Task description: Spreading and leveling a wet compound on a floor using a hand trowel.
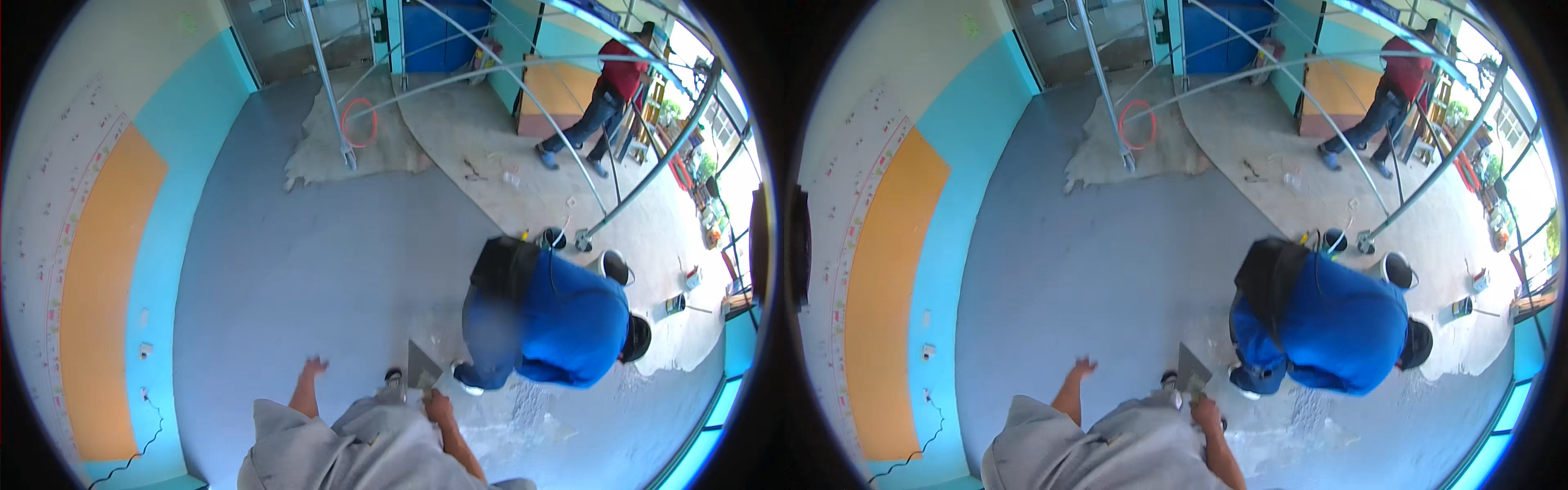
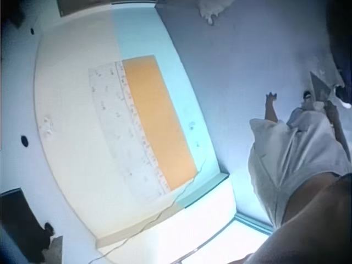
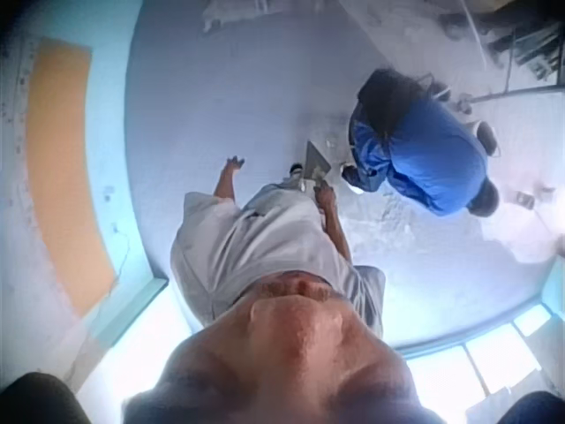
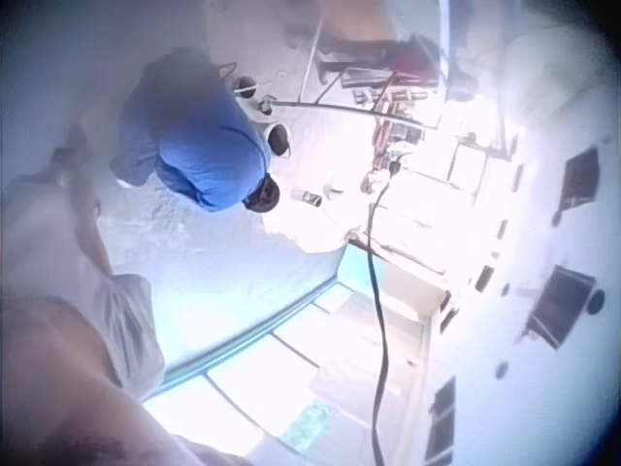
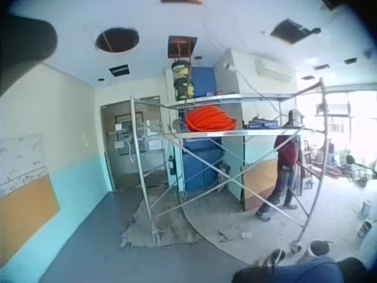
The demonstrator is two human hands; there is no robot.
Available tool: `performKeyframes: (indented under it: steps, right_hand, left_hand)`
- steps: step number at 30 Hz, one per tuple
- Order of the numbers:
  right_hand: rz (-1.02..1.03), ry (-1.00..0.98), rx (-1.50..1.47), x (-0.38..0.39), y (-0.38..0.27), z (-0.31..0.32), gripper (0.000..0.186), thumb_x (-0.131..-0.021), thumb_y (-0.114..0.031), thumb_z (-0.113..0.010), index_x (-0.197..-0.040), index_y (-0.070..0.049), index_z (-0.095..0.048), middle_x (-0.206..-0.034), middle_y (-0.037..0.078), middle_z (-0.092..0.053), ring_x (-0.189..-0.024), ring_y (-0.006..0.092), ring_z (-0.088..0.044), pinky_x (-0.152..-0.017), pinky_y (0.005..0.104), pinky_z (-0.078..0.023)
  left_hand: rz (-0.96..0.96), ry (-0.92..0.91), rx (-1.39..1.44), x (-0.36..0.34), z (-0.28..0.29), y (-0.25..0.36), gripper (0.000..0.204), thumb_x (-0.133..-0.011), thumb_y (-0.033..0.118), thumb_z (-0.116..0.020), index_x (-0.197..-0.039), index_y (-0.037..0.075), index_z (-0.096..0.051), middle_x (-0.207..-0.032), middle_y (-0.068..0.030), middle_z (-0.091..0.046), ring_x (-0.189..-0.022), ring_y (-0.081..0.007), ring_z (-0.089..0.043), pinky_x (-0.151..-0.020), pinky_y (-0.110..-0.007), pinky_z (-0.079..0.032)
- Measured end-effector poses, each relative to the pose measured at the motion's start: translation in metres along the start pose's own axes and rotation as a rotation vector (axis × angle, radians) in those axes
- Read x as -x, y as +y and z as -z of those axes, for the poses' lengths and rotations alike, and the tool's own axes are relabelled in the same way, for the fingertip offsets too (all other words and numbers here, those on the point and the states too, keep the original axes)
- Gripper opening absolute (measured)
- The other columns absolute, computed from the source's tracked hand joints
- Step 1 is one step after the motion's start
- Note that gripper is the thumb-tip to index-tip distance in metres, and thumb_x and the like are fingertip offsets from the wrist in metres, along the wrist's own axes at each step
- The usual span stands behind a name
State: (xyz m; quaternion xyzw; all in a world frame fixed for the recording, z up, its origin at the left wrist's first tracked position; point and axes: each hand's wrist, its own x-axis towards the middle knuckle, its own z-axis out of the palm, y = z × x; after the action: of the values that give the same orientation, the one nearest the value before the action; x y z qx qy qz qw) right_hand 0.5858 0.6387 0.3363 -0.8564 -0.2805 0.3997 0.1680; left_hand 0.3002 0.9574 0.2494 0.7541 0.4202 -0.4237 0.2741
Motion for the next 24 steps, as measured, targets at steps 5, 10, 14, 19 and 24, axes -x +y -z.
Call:
performKeyframes:
  steps: [5, 10, 14, 19, 24]
  right_hand:
    - [0.023, 0.052, -0.039, 0.035, 0.04, 0.013, 0.036, -0.075, -0.03, -0.061, -0.098, -0.003, -0.056, -0.089, 0.027, -0.06, -0.088, 0.0437, -0.056, -0.076, 0.0498, -0.045]
    - [0.127, 0.015, 0.015, 0.055, 0.072, 0.015, 0.037, -0.076, -0.03, -0.062, -0.101, -0.003, -0.057, -0.09, 0.026, -0.061, -0.087, 0.0416, -0.058, -0.077, 0.0483, -0.046]
    - [0.206, -0.038, 0.052, 0.067, 0.086, 0.004, 0.038, -0.075, -0.029, -0.061, -0.102, -0.004, -0.056, -0.092, 0.025, -0.061, -0.087, 0.0417, -0.058, -0.078, 0.0481, -0.046]
    - [0.181, -0.023, 0.061, 0.078, 0.101, -0.014, 0.039, -0.074, -0.028, -0.062, -0.103, -0.003, -0.056, -0.091, 0.025, -0.061, -0.087, 0.0414, -0.058, -0.078, 0.0476, -0.047]
    - [0.107, 0.117, 0.062, 0.101, 0.106, -0.014, 0.034, -0.074, -0.019, -0.06, -0.102, 0.0, -0.054, -0.087, 0.022, -0.062, -0.086, 0.0381, -0.06, -0.073, 0.046, -0.049]
  left_hand:
    - [-0.249, 0.444, 0.014, 0.189, -0.252, -0.06, 0.04, -0.078, 0.034, -0.058, -0.104, 0.004, -0.06, -0.099, -0.0178, -0.061, -0.091, -0.0311, -0.06, -0.077, -0.041, -0.048]
    - [0.322, 0.289, 0.807, 0.201, -0.289, -0.015, 0.035, -0.084, 0.031, -0.048, -0.096, -0.002, -0.055, -0.087, -0.0192, -0.06, -0.077, -0.035, -0.06, -0.065, -0.042, -0.05]
    - [0.035, 0.614, 0.28, 0.182, -0.253, 0.017, 0.03, -0.087, 0.023, -0.04, -0.096, -0.002, -0.055, -0.086, -0.0232, -0.058, -0.075, -0.0374, -0.059, -0.058, -0.041, -0.05]
    - [0.106, 0.606, 1.094, 0.138, -0.187, 0.04, 0.048, -0.088, 0.04, -0.047, -0.121, 0.005, -0.045, -0.122, -0.0125, -0.049, -0.108, -0.0257, -0.047, -0.081, -0.043, -0.044]
    - [0.011, 0.419, 1.125, 0.154, -0.123, 0.087, 0.045, -0.089, 0.037, -0.048, -0.123, 0.008, -0.045, -0.123, -0.0094, -0.049, -0.109, -0.0252, -0.046, -0.082, -0.044, -0.043]
